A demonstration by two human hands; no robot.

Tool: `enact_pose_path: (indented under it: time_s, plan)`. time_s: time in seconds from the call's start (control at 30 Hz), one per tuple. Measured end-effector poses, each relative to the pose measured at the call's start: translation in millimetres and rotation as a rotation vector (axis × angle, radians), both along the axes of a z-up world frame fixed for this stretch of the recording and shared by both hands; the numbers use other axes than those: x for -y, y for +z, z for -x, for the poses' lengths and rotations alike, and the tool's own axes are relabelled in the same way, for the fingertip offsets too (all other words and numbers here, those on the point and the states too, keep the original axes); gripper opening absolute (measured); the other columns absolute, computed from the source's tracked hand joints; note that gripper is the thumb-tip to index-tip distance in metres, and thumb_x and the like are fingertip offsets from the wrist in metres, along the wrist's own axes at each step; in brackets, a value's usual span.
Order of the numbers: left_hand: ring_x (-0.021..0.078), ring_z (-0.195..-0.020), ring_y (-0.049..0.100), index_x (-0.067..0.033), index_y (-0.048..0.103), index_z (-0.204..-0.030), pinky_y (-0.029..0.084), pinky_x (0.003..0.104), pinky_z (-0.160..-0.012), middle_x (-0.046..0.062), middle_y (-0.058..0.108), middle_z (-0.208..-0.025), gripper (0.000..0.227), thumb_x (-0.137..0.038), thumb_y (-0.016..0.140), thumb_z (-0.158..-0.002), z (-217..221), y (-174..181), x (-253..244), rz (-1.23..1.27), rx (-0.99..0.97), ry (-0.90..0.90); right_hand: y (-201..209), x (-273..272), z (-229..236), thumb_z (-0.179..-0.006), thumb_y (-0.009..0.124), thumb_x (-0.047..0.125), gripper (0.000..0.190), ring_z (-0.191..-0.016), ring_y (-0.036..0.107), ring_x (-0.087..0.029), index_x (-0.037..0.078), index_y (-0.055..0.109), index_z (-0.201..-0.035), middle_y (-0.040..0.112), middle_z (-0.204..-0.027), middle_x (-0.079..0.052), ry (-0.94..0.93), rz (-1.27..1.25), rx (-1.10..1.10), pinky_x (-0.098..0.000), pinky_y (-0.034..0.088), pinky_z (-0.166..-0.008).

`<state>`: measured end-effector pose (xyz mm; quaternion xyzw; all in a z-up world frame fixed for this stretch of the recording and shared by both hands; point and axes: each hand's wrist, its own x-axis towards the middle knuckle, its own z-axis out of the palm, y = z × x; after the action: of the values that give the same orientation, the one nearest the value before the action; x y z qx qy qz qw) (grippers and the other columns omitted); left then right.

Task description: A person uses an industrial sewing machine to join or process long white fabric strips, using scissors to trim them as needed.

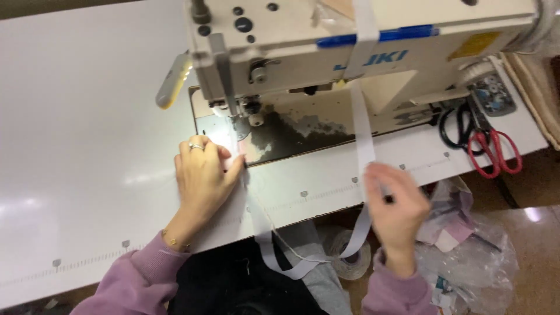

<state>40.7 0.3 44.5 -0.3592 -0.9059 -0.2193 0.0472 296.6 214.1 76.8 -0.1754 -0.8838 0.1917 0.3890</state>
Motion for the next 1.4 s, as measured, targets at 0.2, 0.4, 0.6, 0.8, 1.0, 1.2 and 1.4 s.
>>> enact_pose_path:
  time_s: [0.2,0.4,0.6,0.8,1.0,1.2,1.4]
  plan:
    - [0.0255,-0.105,0.057,-0.0132,0.067,-0.074,0.048,0.043,-0.085,0.002,0.059,-0.097,0.022,-0.032,0.069,-0.084,-11,13,-8,0.018,0.337,0.119,-42,-194,-72,-0.094,0.076,-0.003,0.02,-0.091,0.064,-0.035,-0.002,0.079,-0.114,0.071,-0.107,-0.022,-0.476,-0.17,0.189,-0.0472,0.051,-0.086]
    - [0.0192,-0.086,0.057,-0.0138,0.06,-0.071,0.047,0.04,-0.069,-0.002,0.06,-0.082,0.018,-0.029,0.067,-0.079,-40,18,0,-0.008,0.408,0.133,-51,-268,-99,-0.089,0.077,0.009,0.029,-0.089,0.063,-0.036,0.003,0.082,-0.117,0.069,-0.1,-0.022,-0.551,-0.181,0.306,-0.0484,0.048,-0.084]
    - [0.0116,-0.072,0.072,-0.0084,0.064,-0.088,0.059,0.024,-0.067,0.005,0.075,-0.077,0.018,-0.016,0.08,-0.086,-59,37,9,-0.427,0.835,0.29,-29,-245,-124,-0.091,0.072,0.006,0.028,-0.089,0.07,-0.03,-0.001,0.079,-0.117,0.075,-0.099,-0.018,-0.562,0.045,0.363,-0.0414,0.051,-0.088]
    - [0.019,-0.08,0.079,-0.0086,0.053,-0.106,0.06,0.025,-0.068,0.013,0.075,-0.083,0.028,-0.007,0.076,-0.09,-73,41,16,-0.638,1.02,0.38,-13,-250,-125,-0.092,0.066,0.005,0.046,-0.1,0.063,-0.032,0.005,0.064,-0.137,0.069,-0.112,-0.019,-0.562,0.409,0.587,-0.0445,0.047,-0.094]
    - [0.0137,-0.072,0.077,-0.0052,0.051,-0.135,0.061,0.026,-0.078,0.006,0.079,-0.076,0.051,-0.013,0.072,-0.089,-72,46,21,-0.575,0.995,0.339,-96,-323,-171,-0.086,0.071,0.004,0.069,-0.085,0.058,-0.03,0.007,0.054,-0.152,0.061,-0.108,-0.022,-0.389,0.378,0.515,-0.0393,0.043,-0.075]
    - [0.0164,-0.054,0.074,0.004,0.074,-0.118,0.057,0.026,-0.047,0.014,0.077,-0.07,0.033,-0.006,0.075,-0.086,-62,18,25,-0.613,1.034,0.253,-123,-380,-243,-0.097,0.074,0.012,0.059,-0.072,0.058,-0.029,-0.002,0.049,-0.149,0.055,-0.092,-0.023,0.16,0.853,0.291,-0.0406,0.043,-0.065]
    - [0.0123,-0.057,0.072,0.0015,0.079,-0.108,0.057,0.023,-0.057,0.008,0.076,-0.072,0.021,-0.009,0.071,-0.092,-59,27,29,-0.659,1.181,0.202,-54,-186,-148,-0.108,0.086,0.042,0.067,-0.057,0.069,-0.031,-0.011,0.056,-0.135,0.062,-0.078,-0.021,0.791,1.543,0.126,-0.0478,0.049,-0.063]
